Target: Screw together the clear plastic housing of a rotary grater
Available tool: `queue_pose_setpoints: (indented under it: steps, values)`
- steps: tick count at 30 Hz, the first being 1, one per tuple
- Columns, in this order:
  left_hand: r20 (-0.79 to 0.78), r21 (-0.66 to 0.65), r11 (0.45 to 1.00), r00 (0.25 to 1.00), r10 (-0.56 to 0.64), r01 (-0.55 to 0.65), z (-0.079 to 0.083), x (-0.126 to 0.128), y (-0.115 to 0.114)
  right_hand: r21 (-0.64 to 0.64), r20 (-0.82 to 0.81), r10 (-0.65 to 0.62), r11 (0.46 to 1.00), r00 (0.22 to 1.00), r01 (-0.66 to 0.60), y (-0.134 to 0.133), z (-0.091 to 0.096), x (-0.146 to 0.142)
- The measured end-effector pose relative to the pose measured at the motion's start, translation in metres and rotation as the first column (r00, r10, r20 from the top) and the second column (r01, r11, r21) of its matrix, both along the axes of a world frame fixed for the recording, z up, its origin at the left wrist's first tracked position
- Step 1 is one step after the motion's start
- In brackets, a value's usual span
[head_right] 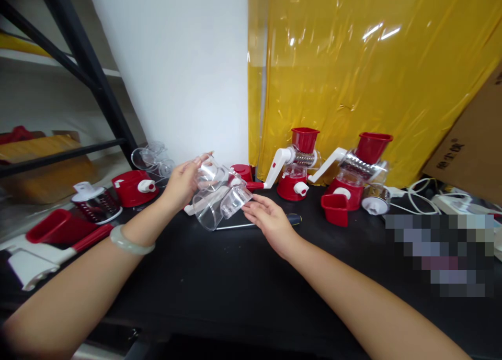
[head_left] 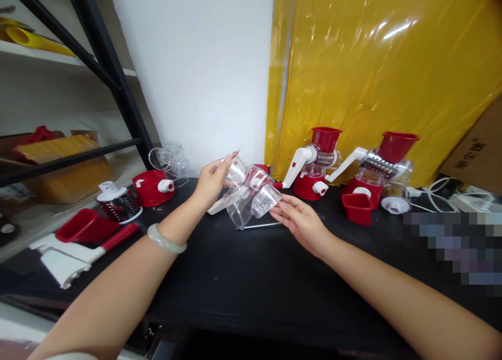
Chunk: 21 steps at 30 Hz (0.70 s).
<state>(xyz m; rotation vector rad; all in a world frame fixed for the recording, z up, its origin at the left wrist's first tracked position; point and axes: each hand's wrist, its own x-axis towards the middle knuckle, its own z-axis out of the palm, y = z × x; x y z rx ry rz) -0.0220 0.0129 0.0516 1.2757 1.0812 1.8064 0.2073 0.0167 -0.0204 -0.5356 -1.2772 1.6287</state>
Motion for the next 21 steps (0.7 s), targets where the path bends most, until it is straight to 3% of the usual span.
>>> queue_pose_setpoints:
  steps: [16, 19, 21]
  values:
    - [0.038, 0.042, 0.999, 0.999, 0.03, -0.032, -0.005, -0.006, 0.008, -0.171, -0.132, -0.032, 0.985, 0.991, 0.009, -0.01, 0.013, 0.0]
    - [-0.009, 0.066, 0.997, 0.999, 0.046, -0.046, -0.004, -0.008, 0.006, -0.182, -0.14, -0.013, 0.983, 0.99, -0.013, -0.01, 0.012, 0.0]
    - [-0.116, 0.158, 0.984, 0.988, 0.105, -0.086, -0.002, -0.008, 0.0, -0.195, -0.169, 0.013, 0.98, 0.986, -0.046, -0.009, 0.011, -0.001]
